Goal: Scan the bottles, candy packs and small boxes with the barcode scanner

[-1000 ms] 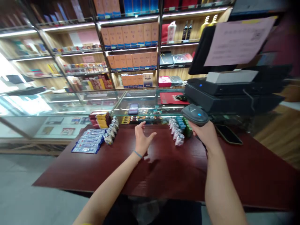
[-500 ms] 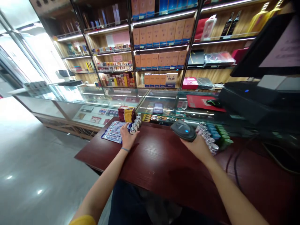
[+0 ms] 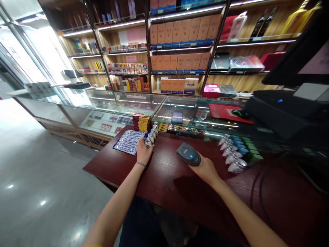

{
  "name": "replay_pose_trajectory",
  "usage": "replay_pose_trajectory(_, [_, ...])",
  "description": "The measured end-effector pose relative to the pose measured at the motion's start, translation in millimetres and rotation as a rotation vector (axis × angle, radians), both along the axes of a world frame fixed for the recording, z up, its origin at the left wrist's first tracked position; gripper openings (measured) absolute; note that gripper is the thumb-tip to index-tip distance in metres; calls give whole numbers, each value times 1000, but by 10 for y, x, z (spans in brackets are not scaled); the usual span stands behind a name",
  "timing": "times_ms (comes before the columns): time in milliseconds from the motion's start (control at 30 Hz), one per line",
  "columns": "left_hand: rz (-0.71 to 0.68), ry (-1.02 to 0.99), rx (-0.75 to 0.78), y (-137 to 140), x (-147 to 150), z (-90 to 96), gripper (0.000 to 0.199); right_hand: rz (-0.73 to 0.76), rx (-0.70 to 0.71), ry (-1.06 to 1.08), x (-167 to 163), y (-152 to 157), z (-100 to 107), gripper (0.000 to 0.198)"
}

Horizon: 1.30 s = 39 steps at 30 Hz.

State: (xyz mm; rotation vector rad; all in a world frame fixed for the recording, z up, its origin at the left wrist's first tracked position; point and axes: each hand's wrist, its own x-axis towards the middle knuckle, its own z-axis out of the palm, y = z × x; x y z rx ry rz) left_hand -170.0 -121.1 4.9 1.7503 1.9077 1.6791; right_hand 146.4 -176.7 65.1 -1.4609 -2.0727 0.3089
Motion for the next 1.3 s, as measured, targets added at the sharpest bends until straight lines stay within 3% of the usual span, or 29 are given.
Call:
replay_pose_trajectory(133, [-24,-284,29,-23,65,125,56,5,30,-39,22,-9,-4,38])
replay_pose_trajectory(233, [-292,-616,39,-31,124,240,59,3,46,-71,30,-33,15,37])
replay_pose_trajectory(333, [-577,-917,-102,-49,163,312,59,34,56,-76,29,-70,57,45])
replay_pose_trajectory(433, [-678,-1074,-210,-82,183,339,59,92,79,-102,15,-119,110,56])
replay_pose_trajectory(533, [-709,-1090,-225,-97,196,330,57,167,99,-133,-5,-162,149,60])
replay_pose_trajectory(733, [-688,-1091,-203,-34,206,245,52,262,158,-227,1,-179,174,26])
replay_pose_trajectory(1033, [-672,-1073,-231,-51,232,268,50,191,91,-126,39,-182,237,43])
replay_pose_trajectory(1300, [-851,-1100,-396,-171,248,362,61,128,56,-49,150,-143,267,41])
